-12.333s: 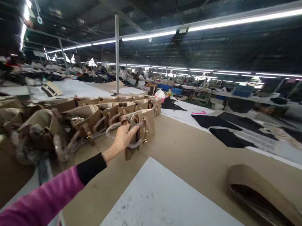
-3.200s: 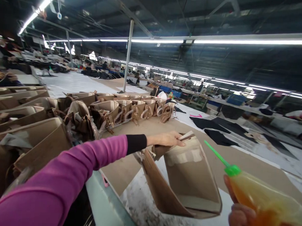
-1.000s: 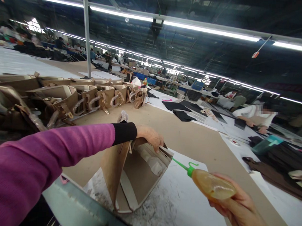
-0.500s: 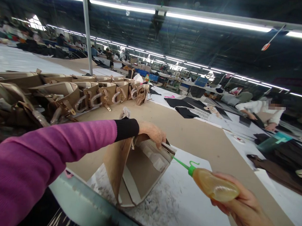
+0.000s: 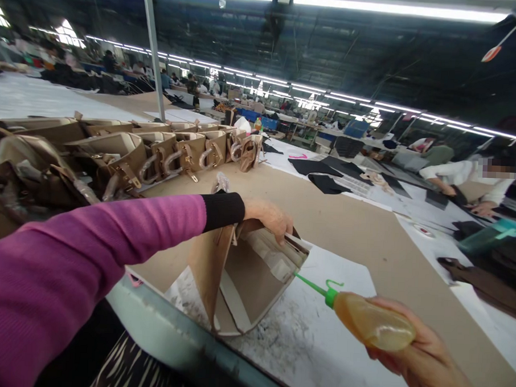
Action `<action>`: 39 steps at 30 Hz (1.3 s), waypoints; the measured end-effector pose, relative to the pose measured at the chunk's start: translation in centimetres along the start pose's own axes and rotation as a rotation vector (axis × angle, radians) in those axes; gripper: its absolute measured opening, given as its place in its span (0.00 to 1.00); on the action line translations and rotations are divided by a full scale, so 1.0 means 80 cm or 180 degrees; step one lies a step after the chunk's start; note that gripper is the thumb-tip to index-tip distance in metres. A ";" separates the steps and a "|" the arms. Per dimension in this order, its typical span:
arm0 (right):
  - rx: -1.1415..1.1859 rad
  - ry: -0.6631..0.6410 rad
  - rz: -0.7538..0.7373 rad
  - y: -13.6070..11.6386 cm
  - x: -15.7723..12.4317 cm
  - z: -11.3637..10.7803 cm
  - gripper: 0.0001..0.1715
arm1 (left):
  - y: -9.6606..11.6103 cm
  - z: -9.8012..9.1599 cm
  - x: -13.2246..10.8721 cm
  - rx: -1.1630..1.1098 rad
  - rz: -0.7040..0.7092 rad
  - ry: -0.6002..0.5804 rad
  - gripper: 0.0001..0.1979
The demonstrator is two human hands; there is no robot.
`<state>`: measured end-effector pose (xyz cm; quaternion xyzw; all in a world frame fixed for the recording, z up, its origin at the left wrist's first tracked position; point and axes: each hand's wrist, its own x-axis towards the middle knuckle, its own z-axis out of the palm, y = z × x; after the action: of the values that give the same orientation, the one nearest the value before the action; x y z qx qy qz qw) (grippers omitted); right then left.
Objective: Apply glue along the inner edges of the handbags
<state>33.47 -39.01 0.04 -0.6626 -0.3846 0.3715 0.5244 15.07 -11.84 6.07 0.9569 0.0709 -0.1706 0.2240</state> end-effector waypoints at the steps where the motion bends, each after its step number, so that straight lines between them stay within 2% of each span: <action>1: 0.0166 -0.0010 0.0112 0.003 -0.001 -0.001 0.21 | 0.002 -0.001 -0.002 0.0032 -0.0039 -0.0003 0.11; 4: 0.0630 -0.0001 0.0420 0.010 0.000 -0.003 0.27 | 0.004 -0.002 -0.007 0.0081 -0.0128 0.0006 0.12; 9: 0.0931 0.0152 0.0563 0.010 0.000 -0.003 0.30 | 0.005 -0.001 -0.011 0.0019 -0.0111 0.0027 0.11; 20: 0.0532 0.0061 0.0485 0.001 -0.008 0.015 0.26 | 0.008 0.000 -0.011 0.0011 -0.0090 0.0058 0.11; 23: 0.0382 -0.0011 0.0465 -0.002 -0.017 0.027 0.24 | 0.013 0.001 -0.013 -0.0053 -0.0132 0.0069 0.10; 28: 0.0305 0.0102 0.0400 -0.006 -0.033 0.052 0.19 | 0.020 0.003 -0.017 -0.0105 -0.0173 0.0157 0.07; 31: 0.0196 -0.0062 0.0421 -0.001 -0.039 0.056 0.16 | 0.017 0.004 -0.015 -0.0123 -0.0168 0.0182 0.05; 34: 0.0064 -0.0442 0.0507 0.007 -0.040 0.052 0.16 | 0.015 0.005 -0.014 -0.0081 -0.0135 0.0221 0.06; 37: -0.0087 -0.0806 0.0509 0.012 -0.043 0.049 0.15 | 0.020 0.004 -0.018 0.0106 -0.0214 0.0176 0.08; 39: -0.0141 -0.0897 0.0525 0.011 -0.046 0.052 0.15 | 0.026 0.003 -0.021 0.0229 -0.0307 0.0157 0.09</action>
<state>28.26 -40.75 -1.20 -0.6447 -0.4068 0.4939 0.4183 13.84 -13.88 7.28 0.9637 0.1162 -0.1600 0.1792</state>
